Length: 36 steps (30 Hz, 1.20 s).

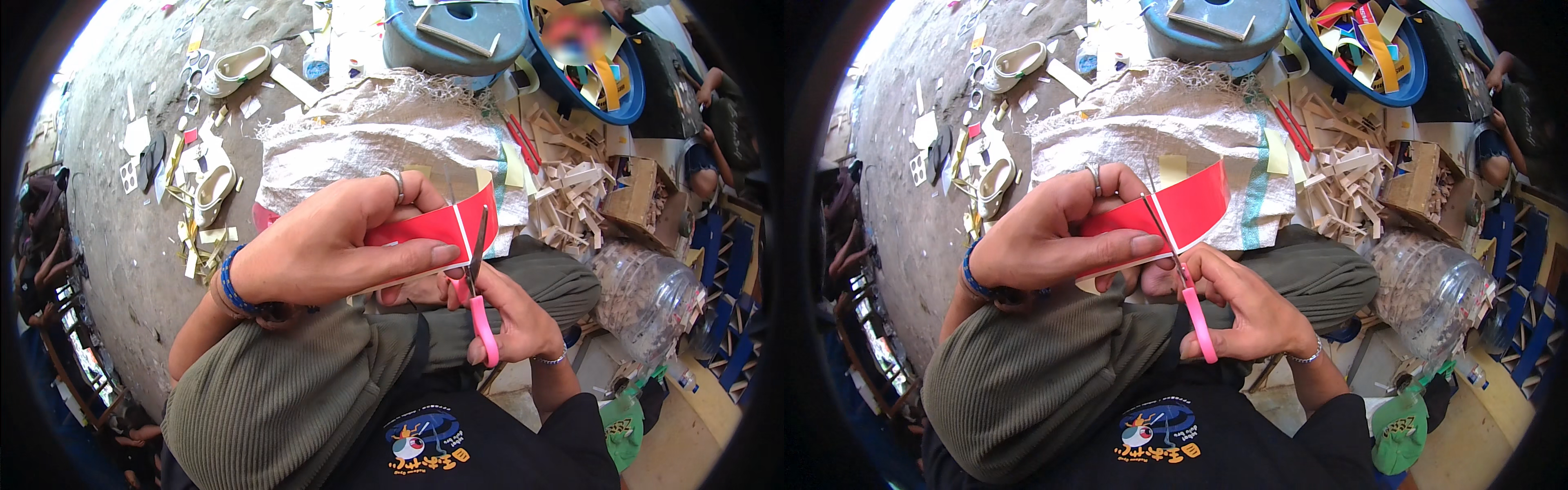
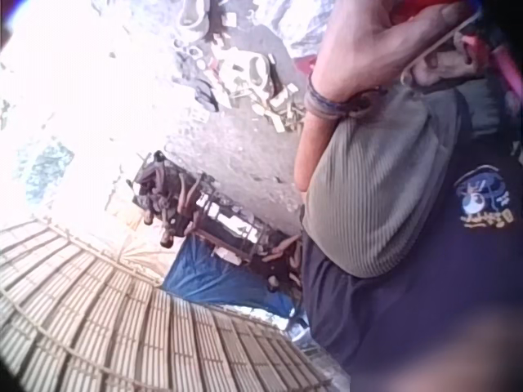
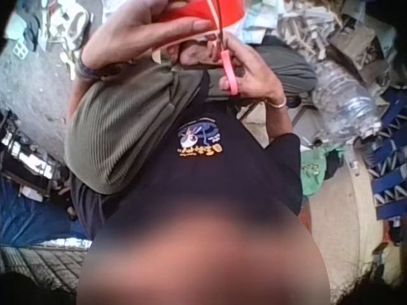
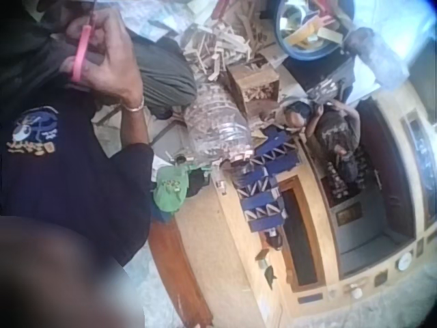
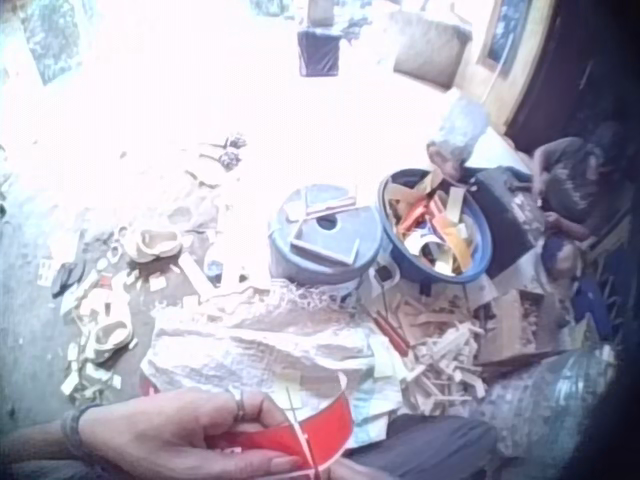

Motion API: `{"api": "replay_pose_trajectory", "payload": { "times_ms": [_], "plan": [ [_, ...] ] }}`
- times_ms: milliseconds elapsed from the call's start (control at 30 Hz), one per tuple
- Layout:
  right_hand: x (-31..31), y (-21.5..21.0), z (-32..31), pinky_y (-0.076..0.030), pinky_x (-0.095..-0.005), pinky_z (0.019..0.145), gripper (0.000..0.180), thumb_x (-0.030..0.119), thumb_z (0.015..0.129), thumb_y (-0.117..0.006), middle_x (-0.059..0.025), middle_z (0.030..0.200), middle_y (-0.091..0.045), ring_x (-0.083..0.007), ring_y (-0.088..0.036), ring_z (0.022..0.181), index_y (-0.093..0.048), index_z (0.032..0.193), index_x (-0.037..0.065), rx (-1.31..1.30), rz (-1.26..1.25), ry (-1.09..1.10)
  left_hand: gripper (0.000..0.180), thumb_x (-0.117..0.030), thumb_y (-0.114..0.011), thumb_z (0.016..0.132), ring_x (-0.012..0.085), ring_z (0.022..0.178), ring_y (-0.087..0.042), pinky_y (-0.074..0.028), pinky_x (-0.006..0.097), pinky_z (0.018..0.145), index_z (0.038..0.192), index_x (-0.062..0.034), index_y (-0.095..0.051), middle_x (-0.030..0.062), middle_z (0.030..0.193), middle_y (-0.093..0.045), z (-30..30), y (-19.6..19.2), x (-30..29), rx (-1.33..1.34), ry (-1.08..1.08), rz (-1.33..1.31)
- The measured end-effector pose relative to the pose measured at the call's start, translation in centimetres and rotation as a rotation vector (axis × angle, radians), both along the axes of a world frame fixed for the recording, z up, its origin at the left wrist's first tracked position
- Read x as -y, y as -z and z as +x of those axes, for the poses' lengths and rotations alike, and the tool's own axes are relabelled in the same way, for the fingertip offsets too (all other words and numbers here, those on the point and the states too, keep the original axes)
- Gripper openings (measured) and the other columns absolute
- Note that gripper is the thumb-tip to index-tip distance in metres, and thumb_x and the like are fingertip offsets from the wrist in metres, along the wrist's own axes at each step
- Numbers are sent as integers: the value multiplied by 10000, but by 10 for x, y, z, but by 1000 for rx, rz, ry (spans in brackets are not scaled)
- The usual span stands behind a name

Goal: The person assembles small craft parts by cutting yellow and red printed strips with scissors, folding them, and gluing them onto wooden frames. They handle multiple pieces one at a time, applying glue and pressing the strips into place.

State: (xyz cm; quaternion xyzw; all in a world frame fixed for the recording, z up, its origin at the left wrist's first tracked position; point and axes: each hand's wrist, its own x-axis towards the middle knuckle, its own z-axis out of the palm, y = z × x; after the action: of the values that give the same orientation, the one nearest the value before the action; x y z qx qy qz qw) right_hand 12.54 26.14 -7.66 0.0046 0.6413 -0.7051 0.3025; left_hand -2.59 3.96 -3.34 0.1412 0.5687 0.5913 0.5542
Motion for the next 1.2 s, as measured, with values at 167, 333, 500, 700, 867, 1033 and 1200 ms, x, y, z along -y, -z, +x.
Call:
{"api": "replay_pose_trajectory", "payload": {
  "times_ms": [167,333,500,700,867,1033,1200],
  "plan": [
    [2,-2,-1,-475,-346,871,915,687,714,-831,-72,1054,-555,-196,-556,938,-543,1227,-15,38,-30,39,246,-180,-695,1002,39,631,-603,-471,220,520,1108,10,-579,18,769,-683,-1,2,0,-32,17,-4],
    [1,2,2,-469,-335,841,845,687,725,-824,-67,1030,-559,-186,-553,907,-550,1150,10,36,-23,19,246,-177,-689,1006,37,630,-605,-473,221,518,1114,11,-572,25,773,-689,-1,3,0,-14,17,15],
    [-3,8,6,-431,-297,761,696,533,737,-843,-45,1012,-544,-142,-510,852,-550,1112,26,23,-16,-7,251,-173,-685,1007,35,629,-601,-467,221,514,1123,10,-558,26,781,-692,-1,4,-1,-7,28,17],
    [-1,14,7,-336,-221,610,522,292,781,-894,22,977,-513,-47,-408,740,-558,1094,45,-36,-79,12,240,-159,-680,1008,34,621,-593,-459,225,506,1116,12,-552,26,777,-690,0,5,-1,11,7,8],
    [1,14,7,-320,-217,597,487,313,810,-880,37,936,-509,-41,-392,716,-550,1060,58,-62,-109,27,255,-175,-684,1004,41,598,-592,-457,233,493,1109,16,-552,28,739,-676,-1,4,0,-25,21,-24],
    [-2,14,8,-313,-217,584,467,307,810,-880,31,936,-516,-40,-397,716,-544,1015,56,-37,-60,11,256,-190,-683,1004,57,576,-604,-461,247,483,1088,18,-558,35,685,-654,-1,6,0,-74,29,-31],
    [0,15,10,-308,-220,579,433,287,811,-878,26,930,-534,-45,-407,705,-554,986,60,-54,-65,49,246,-185,-686,1000,73,571,-620,-470,262,482,1078,15,-567,43,669,-649,0,10,1,-102,31,-37]
  ]
}}
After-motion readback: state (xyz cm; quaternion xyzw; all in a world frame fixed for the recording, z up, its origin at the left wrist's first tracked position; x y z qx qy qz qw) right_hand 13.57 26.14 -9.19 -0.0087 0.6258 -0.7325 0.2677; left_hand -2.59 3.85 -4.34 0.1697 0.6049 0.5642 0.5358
